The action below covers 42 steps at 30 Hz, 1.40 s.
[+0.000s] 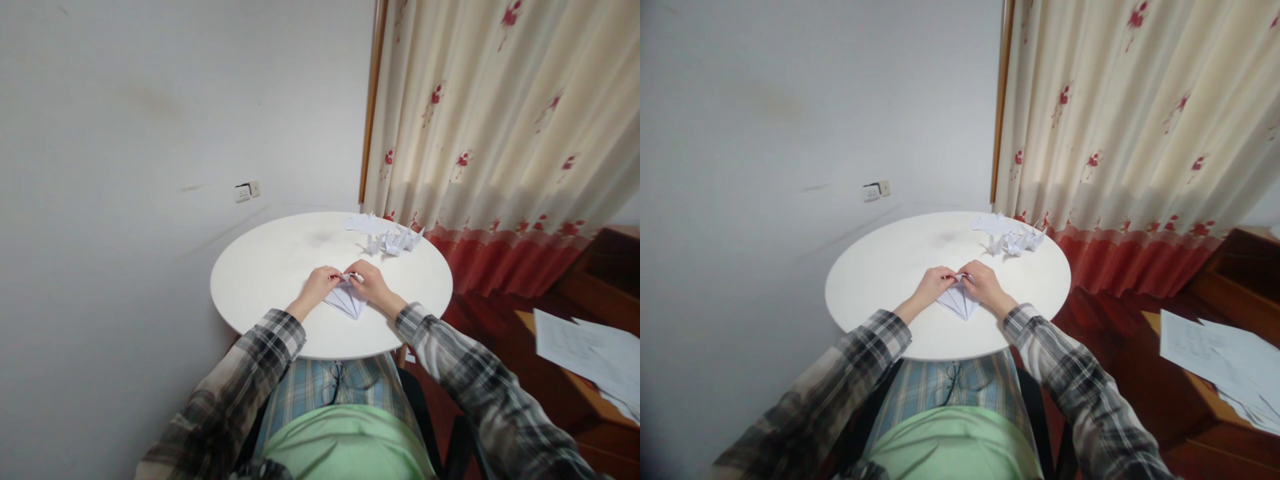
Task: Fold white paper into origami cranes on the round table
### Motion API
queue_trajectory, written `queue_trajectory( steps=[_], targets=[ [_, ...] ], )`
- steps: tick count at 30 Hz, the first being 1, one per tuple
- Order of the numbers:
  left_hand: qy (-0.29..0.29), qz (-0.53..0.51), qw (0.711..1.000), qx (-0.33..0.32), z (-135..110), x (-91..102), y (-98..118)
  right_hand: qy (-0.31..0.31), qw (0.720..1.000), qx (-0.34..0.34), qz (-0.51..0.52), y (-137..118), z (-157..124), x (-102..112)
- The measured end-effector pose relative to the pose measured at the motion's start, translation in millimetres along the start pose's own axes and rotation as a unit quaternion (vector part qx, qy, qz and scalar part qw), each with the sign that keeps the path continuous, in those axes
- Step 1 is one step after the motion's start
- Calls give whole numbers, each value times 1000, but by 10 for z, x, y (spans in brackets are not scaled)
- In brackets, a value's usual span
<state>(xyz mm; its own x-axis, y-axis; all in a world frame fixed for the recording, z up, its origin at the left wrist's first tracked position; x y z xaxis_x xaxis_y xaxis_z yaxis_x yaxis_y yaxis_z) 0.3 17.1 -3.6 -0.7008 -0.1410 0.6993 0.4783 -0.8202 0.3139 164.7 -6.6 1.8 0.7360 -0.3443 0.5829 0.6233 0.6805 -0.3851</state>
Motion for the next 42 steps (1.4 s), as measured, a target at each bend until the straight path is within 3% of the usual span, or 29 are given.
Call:
queue_trajectory(
  steps=[35, 42],
  targets=[
    [12, -19, 1000, 17, 0, -24, -24, 34, 999, 0, -8, -29, 10, 47],
    [10, -13, 1000, 25, -3, -47, -75, 5, 999, -26, -34, 27, 29, -25]
  ],
)
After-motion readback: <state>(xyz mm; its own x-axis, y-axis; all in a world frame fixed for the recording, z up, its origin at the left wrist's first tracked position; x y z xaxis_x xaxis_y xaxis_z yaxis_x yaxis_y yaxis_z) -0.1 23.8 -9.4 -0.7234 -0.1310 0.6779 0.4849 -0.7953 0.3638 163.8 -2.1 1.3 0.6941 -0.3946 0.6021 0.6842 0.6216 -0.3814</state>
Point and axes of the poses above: each hand's wrist, its own z-axis towards the middle knuckle, its own x-axis out of the back of the hand, y = z × x, the point moved 1 cm from there along z, towards the middle knuckle, and after that the axes turned 11 degrees about -x, right-handed, at the moved point
